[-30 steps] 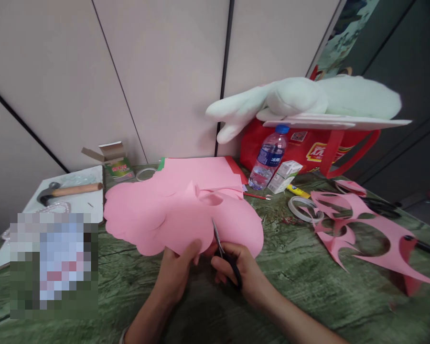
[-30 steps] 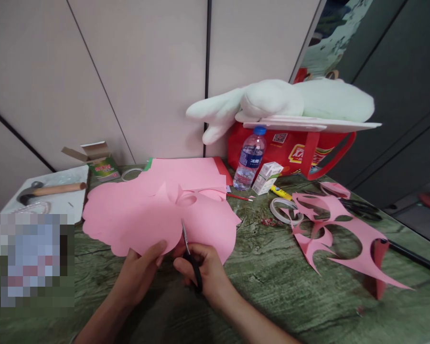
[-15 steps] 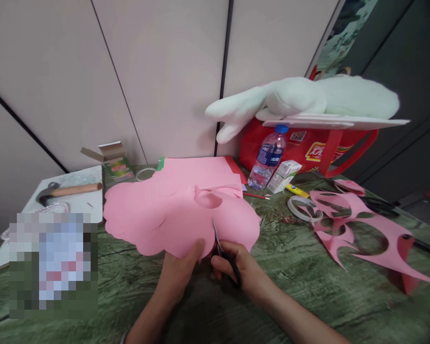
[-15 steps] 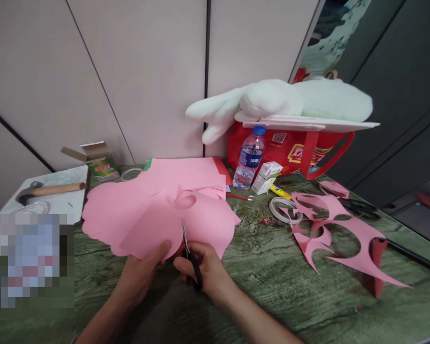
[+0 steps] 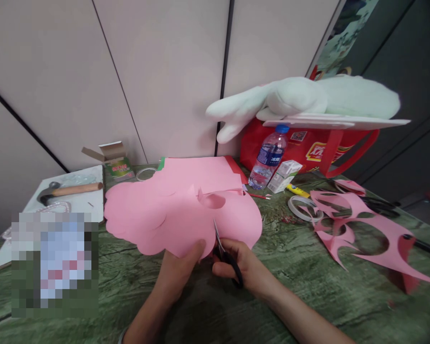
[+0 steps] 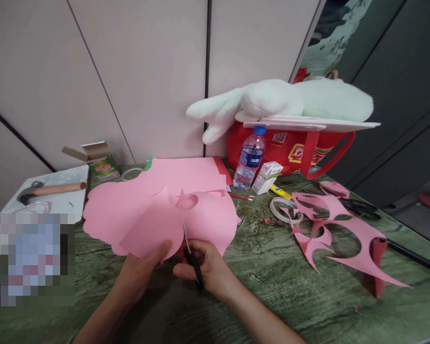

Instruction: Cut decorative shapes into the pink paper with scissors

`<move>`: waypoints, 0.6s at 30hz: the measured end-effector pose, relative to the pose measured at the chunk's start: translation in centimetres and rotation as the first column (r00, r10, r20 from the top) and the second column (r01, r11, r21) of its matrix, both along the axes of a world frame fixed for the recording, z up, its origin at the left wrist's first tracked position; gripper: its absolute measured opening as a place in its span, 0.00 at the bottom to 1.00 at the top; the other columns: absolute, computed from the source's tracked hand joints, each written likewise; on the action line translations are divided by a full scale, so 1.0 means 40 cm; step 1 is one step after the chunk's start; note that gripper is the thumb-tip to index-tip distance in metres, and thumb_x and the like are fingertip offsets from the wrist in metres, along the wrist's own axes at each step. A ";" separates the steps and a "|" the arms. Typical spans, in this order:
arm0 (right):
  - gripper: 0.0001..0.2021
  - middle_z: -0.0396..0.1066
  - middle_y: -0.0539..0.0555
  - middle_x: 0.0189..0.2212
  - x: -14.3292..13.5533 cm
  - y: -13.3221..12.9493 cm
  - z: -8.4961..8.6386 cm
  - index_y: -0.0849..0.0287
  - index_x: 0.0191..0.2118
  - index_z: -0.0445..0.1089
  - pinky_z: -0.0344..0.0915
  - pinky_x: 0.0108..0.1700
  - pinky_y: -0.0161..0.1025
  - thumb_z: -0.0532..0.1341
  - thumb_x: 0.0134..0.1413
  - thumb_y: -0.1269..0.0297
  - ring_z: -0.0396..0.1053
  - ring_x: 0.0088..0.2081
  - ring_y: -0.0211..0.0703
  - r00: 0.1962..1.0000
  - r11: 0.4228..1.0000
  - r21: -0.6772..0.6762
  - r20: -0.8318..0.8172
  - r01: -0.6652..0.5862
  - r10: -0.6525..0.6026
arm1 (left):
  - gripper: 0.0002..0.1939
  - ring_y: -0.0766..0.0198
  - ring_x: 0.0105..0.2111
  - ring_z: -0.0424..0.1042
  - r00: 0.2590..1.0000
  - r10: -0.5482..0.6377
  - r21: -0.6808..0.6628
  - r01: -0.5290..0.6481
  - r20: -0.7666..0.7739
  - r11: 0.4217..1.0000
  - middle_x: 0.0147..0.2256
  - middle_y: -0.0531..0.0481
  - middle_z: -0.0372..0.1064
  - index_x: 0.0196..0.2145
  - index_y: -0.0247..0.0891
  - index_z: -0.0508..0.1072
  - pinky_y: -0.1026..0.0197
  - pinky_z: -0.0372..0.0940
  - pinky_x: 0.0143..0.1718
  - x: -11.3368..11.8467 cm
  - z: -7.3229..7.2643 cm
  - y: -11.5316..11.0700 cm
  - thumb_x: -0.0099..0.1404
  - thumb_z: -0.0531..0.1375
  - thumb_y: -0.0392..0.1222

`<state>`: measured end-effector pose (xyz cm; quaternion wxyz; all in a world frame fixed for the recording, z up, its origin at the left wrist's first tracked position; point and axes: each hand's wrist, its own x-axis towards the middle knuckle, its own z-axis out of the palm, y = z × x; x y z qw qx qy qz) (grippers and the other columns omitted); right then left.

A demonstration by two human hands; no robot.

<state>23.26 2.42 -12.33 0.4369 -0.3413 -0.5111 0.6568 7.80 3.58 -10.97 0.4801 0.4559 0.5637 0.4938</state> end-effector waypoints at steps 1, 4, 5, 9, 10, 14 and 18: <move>0.24 0.56 0.45 0.22 0.002 0.000 0.001 0.64 0.30 0.68 0.48 0.27 0.33 0.71 0.38 0.47 0.51 0.25 0.33 1.000 1.000 0.005 0.006 -0.007 0.007 | 0.18 0.56 0.31 0.71 1.000 -0.008 -0.001 0.008 -0.008 1.000 0.30 0.47 0.74 0.35 0.35 0.72 0.56 0.66 0.32 -0.001 0.000 0.000 0.48 0.65 0.47; 0.24 0.56 0.45 0.22 0.003 0.001 0.003 0.63 0.29 0.67 0.47 0.27 0.33 0.71 0.38 0.46 0.50 0.25 0.33 1.000 1.000 0.005 0.021 0.000 0.000 | 0.16 0.57 0.29 0.70 0.999 -0.023 0.005 0.023 -0.032 1.000 0.28 0.48 0.73 0.33 0.35 0.71 0.56 0.65 0.30 -0.001 0.003 -0.001 0.48 0.65 0.47; 0.24 0.56 0.45 0.23 0.003 0.001 0.004 0.63 0.29 0.67 0.47 0.27 0.33 0.70 0.39 0.46 0.50 0.25 0.33 1.000 1.000 0.002 0.023 0.006 -0.006 | 0.16 0.58 0.29 0.70 0.999 -0.026 0.009 0.026 -0.034 1.000 0.28 0.49 0.73 0.33 0.36 0.71 0.56 0.65 0.30 0.000 0.004 -0.002 0.48 0.65 0.47; 0.23 0.56 0.45 0.22 0.000 0.001 0.007 0.62 0.27 0.64 0.47 0.27 0.33 0.69 0.40 0.46 0.50 0.25 0.33 0.999 1.000 -0.001 0.032 0.016 -0.016 | 0.15 0.58 0.29 0.69 0.998 -0.046 0.016 0.047 -0.037 0.999 0.27 0.49 0.72 0.32 0.35 0.71 0.57 0.65 0.31 0.003 0.007 -0.005 0.49 0.64 0.46; 0.23 0.56 0.45 0.22 0.000 0.001 0.008 0.62 0.27 0.64 0.47 0.27 0.33 0.70 0.40 0.46 0.49 0.25 0.33 0.999 1.000 0.000 0.035 0.017 -0.017 | 0.14 0.59 0.28 0.69 0.998 -0.049 0.016 0.050 -0.040 0.999 0.27 0.49 0.72 0.32 0.35 0.71 0.57 0.65 0.30 0.003 0.008 -0.005 0.49 0.64 0.46; 0.24 0.55 0.45 0.22 0.002 0.003 0.007 0.62 0.28 0.64 0.47 0.27 0.34 0.70 0.39 0.45 0.50 0.25 0.33 0.998 1.000 0.013 0.054 0.011 -0.011 | 0.13 0.60 0.26 0.68 0.997 -0.050 0.005 0.051 -0.050 0.999 0.24 0.50 0.71 0.29 0.36 0.70 0.57 0.64 0.29 0.003 0.013 -0.008 0.48 0.63 0.46; 0.26 0.55 0.45 0.21 0.003 0.002 0.009 0.61 0.26 0.63 0.47 0.26 0.34 0.69 0.38 0.42 0.50 0.25 0.33 0.997 0.999 0.035 0.080 0.004 -0.007 | 0.11 0.60 0.25 0.68 0.998 -0.052 0.001 0.052 -0.044 0.999 0.23 0.51 0.70 0.27 0.36 0.70 0.58 0.63 0.27 0.004 0.018 -0.007 0.48 0.64 0.45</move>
